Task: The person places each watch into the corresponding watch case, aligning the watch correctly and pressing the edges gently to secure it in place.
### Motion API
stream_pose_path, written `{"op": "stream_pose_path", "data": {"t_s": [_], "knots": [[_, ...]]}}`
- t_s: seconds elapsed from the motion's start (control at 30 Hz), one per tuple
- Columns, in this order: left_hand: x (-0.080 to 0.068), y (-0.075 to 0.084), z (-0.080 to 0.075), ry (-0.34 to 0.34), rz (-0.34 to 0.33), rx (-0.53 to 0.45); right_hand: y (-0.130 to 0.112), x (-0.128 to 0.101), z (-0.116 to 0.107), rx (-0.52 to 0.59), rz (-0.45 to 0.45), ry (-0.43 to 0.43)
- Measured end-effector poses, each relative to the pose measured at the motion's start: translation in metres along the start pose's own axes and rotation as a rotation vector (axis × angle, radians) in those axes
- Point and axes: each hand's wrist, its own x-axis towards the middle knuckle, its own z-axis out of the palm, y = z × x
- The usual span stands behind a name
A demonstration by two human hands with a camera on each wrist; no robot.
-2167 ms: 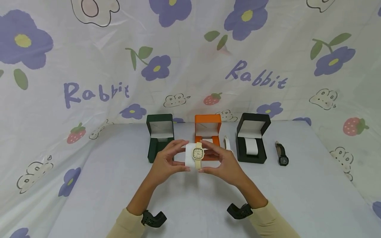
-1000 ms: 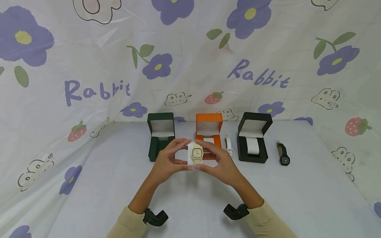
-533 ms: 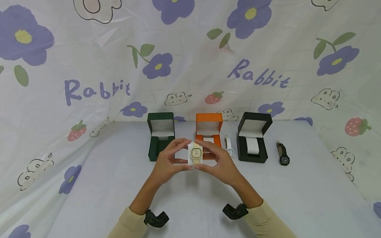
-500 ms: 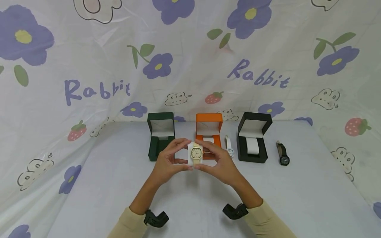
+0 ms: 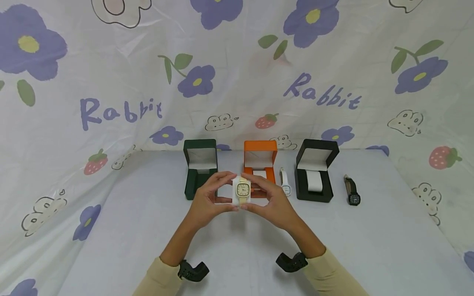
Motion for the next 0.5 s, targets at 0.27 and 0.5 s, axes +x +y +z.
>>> {"op": "stream_pose_path", "data": {"t_s": [0.27, 0.5], "knots": [[-0.001, 0.000, -0.002, -0.004, -0.003, -0.007, 0.020, 0.002, 0.002, -0.009, -0.009, 0.004], [-0.002, 0.000, -0.006, 0.004, -0.029, -0.017, 0.024, 0.004, 0.000, -0.045, -0.049, -0.035]]}}
